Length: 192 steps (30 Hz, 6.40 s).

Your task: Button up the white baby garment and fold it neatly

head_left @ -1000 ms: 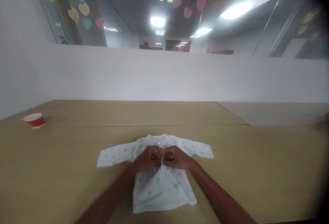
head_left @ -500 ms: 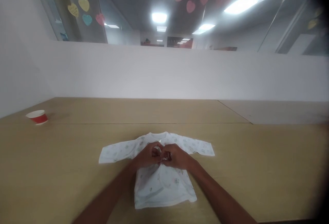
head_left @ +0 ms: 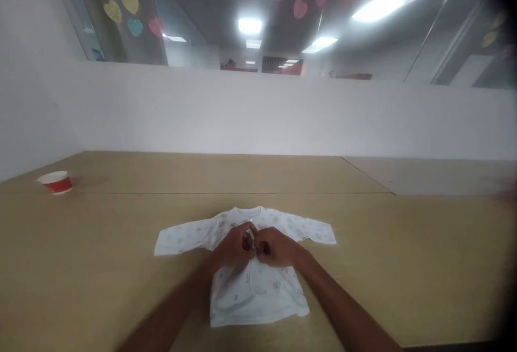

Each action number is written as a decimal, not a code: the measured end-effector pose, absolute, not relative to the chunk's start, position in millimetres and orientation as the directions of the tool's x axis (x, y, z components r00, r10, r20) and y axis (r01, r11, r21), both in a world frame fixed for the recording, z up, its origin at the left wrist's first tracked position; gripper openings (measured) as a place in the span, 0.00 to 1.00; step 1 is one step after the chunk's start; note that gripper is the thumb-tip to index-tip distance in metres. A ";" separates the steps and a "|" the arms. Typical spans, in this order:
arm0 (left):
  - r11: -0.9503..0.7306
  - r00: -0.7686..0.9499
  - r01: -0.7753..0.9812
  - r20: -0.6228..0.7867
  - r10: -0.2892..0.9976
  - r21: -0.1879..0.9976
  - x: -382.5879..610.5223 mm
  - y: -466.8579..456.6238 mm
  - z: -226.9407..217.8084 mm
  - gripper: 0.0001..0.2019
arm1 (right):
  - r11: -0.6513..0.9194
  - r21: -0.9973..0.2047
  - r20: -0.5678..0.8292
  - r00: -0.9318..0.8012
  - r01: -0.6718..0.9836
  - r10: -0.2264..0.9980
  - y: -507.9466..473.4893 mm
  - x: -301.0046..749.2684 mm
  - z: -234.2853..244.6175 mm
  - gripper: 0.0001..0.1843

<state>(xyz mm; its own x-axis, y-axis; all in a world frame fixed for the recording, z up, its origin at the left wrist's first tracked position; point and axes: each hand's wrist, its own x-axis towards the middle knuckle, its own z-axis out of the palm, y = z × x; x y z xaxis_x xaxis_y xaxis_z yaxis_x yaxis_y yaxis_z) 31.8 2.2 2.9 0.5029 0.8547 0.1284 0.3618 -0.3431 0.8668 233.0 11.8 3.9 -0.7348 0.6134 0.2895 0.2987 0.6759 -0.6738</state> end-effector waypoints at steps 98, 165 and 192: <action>-0.673 0.659 0.738 0.161 0.735 0.051 6.0 -18.5 -23.6 0.35 | 0.619 -0.140 0.058 -0.618 0.773 0.784 26.5 239.0 -20.3 0.39; -0.587 0.503 0.732 0.306 0.808 0.346 -47.9 15.1 157.9 0.20 | 0.731 -0.631 0.616 -0.405 0.261 0.676 52.4 307.6 150.0 0.19; -0.565 0.477 0.620 0.310 0.822 0.544 -67.9 -7.3 217.3 0.16 | 0.745 -0.365 0.729 -0.325 0.559 0.602 16.3 299.1 185.9 0.17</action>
